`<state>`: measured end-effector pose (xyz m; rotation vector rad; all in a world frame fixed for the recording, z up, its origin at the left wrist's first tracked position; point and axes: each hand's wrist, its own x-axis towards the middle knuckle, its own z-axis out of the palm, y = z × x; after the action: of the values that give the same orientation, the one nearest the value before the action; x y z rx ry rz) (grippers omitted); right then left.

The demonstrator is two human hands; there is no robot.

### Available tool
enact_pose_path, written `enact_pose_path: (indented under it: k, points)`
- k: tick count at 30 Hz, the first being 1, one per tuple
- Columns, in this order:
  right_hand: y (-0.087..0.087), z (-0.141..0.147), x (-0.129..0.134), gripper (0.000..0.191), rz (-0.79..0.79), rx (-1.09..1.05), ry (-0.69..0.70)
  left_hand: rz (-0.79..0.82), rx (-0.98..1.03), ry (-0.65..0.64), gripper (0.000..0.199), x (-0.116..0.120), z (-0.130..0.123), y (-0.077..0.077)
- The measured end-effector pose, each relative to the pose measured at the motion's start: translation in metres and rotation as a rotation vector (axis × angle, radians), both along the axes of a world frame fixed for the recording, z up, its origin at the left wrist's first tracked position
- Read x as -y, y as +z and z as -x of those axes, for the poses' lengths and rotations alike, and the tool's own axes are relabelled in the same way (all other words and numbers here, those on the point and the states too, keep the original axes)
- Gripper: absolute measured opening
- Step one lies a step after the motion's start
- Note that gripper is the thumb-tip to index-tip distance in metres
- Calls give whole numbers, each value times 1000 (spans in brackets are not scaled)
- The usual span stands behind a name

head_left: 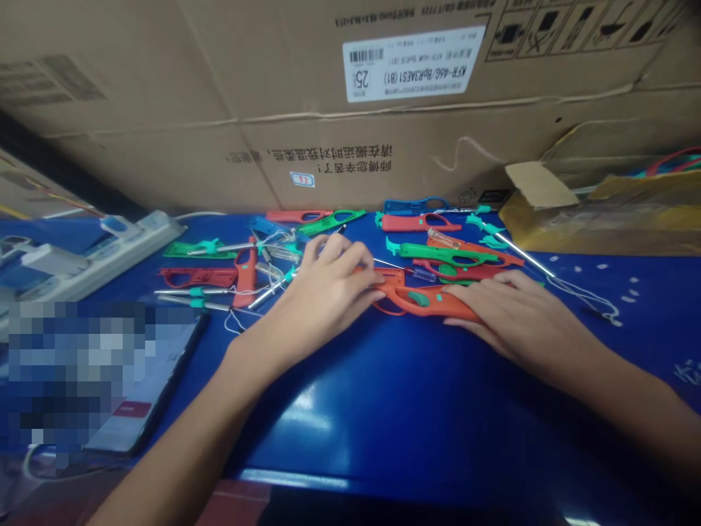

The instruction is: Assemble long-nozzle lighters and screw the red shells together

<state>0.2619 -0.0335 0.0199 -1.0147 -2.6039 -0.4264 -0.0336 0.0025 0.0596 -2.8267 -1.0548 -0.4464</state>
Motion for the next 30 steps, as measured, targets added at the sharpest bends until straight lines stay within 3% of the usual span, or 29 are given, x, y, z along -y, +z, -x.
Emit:
enact_pose_path:
  k: [2,5,8,17,21,25,30]
  points:
    - [-3,1,1,33,-15,-11,7,-72,13,15,28,1,-4,-2]
    - [-5,3,4,32,-6,-49,21,-100,36,-71,31,6,-11,-7]
    - [-3,7,6,36,1,-69,22,-52,26,-161,30,11,-15,-9]
    - [6,13,11,38,158,-121,26,77,17,-215,35,18,-13,3]
    - [6,20,15,37,48,-90,-11,37,30,-175,34,22,-16,3]
    - [3,31,20,32,-41,19,-175,-42,13,-173,31,27,-26,-5]
    - [-2,25,16,38,101,-67,-189,-199,58,-156,29,36,-39,-5]
